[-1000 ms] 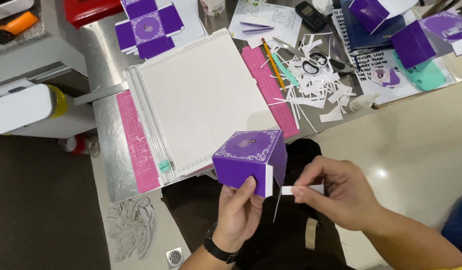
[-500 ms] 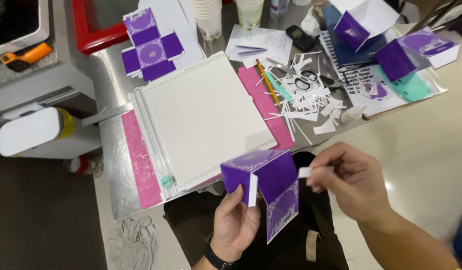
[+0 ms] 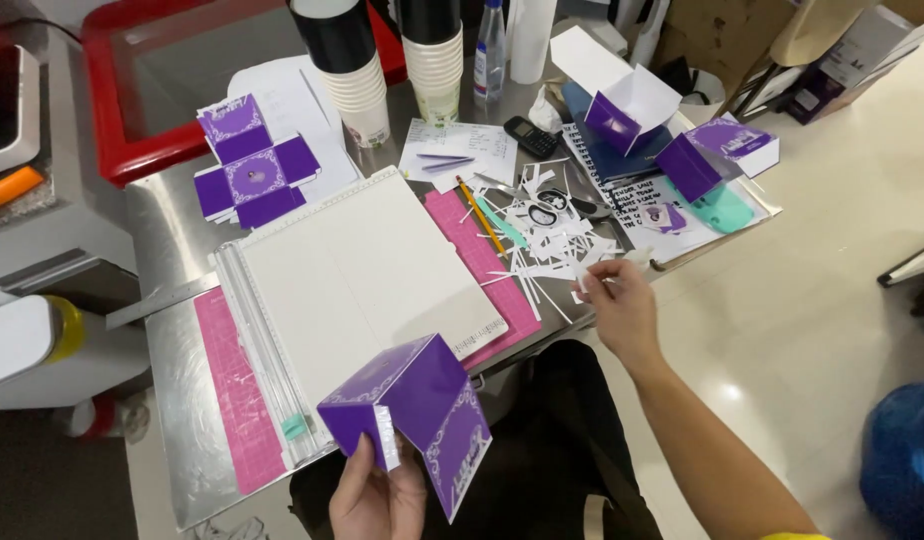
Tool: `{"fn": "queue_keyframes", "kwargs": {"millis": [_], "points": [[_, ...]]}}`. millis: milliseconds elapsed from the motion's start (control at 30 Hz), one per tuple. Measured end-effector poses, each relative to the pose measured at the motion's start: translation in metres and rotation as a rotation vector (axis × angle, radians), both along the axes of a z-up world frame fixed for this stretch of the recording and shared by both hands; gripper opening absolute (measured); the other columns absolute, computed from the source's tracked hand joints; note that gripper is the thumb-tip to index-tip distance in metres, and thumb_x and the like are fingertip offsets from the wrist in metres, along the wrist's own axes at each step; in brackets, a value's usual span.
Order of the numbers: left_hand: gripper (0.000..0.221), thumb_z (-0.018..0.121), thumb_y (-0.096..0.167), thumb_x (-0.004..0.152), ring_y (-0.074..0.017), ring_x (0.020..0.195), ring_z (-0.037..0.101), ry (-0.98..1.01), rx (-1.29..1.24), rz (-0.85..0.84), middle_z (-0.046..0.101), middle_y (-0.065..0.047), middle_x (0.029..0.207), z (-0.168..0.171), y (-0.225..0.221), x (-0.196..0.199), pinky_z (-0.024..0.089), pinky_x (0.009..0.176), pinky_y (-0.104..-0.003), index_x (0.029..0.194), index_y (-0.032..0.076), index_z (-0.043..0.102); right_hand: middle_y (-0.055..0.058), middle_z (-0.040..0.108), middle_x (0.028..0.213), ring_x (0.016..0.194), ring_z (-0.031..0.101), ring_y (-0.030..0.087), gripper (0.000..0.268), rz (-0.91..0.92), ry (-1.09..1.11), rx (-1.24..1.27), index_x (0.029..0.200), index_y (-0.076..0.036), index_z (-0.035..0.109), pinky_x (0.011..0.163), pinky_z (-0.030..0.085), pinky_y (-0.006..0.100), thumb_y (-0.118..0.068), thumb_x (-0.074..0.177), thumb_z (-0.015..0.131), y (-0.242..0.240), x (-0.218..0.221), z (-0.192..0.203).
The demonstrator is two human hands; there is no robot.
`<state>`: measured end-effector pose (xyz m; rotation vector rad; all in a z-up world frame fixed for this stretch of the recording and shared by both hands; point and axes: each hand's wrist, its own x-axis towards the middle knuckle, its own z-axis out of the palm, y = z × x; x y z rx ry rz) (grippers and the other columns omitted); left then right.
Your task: Assembling a small purple decorative paper box by folding and gluing the tabs.
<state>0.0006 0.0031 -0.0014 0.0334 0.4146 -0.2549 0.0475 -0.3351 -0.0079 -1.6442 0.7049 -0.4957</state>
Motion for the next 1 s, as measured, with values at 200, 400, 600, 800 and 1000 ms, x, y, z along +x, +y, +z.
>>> {"fn": "queue_keyframes", "kwargs": {"millis": [200, 400, 600, 800, 1000], "points": [[0.040, 0.061, 0.002, 0.093, -0.0370, 0.108, 0.072, 0.005, -0.027, 0.016, 0.070, -0.026, 0.125, -0.004, 0.004, -0.002, 0.070, 0.077, -0.030, 0.133, -0.002, 0.063, 0.005, 0.075, 0.094, 0.087, 0.067, 0.017, 0.002, 0.015, 0.092, -0.351, 0.097, -0.009, 0.069, 0.083, 0.055, 0.031, -0.012, 0.097, 0.069, -0.002, 0.019, -0.026], [0.045, 0.062, -0.001, 0.092, -0.0413, 0.110, 0.071, -0.008, -0.145, 0.022, 0.065, -0.032, 0.131, -0.008, 0.011, -0.002, 0.072, 0.080, -0.034, 0.137, -0.005, 0.059, 0.007, 0.073, 0.097, 0.089, 0.067, 0.019, 0.004, 0.035, 0.147, -0.384, 0.101, -0.007, 0.068, 0.082, 0.055, 0.032, -0.010, 0.098, 0.066, -0.004, 0.027, -0.026], [0.040, 0.064, 0.001, 0.093, -0.0377, 0.104, 0.074, 0.016, -0.117, 0.002, 0.069, -0.030, 0.125, -0.017, 0.010, 0.000, 0.071, 0.079, -0.033, 0.132, -0.005, 0.063, 0.009, 0.066, 0.112, 0.102, 0.059, 0.029, 0.010, 0.054, 0.213, -0.688, 0.099, -0.008, 0.068, 0.089, 0.048, 0.043, -0.017, 0.094, 0.069, -0.017, 0.029, -0.057], [0.040, 0.065, 0.002, 0.091, -0.0364, 0.100, 0.076, 0.052, -0.005, 0.009, 0.071, -0.031, 0.121, -0.016, 0.005, 0.001, 0.072, 0.074, -0.029, 0.130, -0.008, 0.063, 0.014, 0.062, 0.114, 0.110, 0.056, 0.035, 0.010, 0.055, -0.117, -0.899, 0.099, -0.005, 0.068, 0.096, 0.047, 0.048, -0.011, 0.094, 0.073, -0.008, 0.013, -0.049], [0.047, 0.073, 0.006, 0.084, -0.0312, 0.101, 0.076, 0.057, 0.134, -0.058, 0.070, -0.028, 0.123, -0.004, -0.011, -0.008, 0.072, 0.070, -0.019, 0.131, 0.005, 0.065, 0.013, 0.061, 0.114, 0.111, 0.062, 0.028, 0.007, 0.133, -0.399, -0.675, 0.101, -0.005, 0.068, 0.100, 0.052, 0.039, -0.008, 0.095, 0.068, 0.033, -0.019, 0.006]]}}
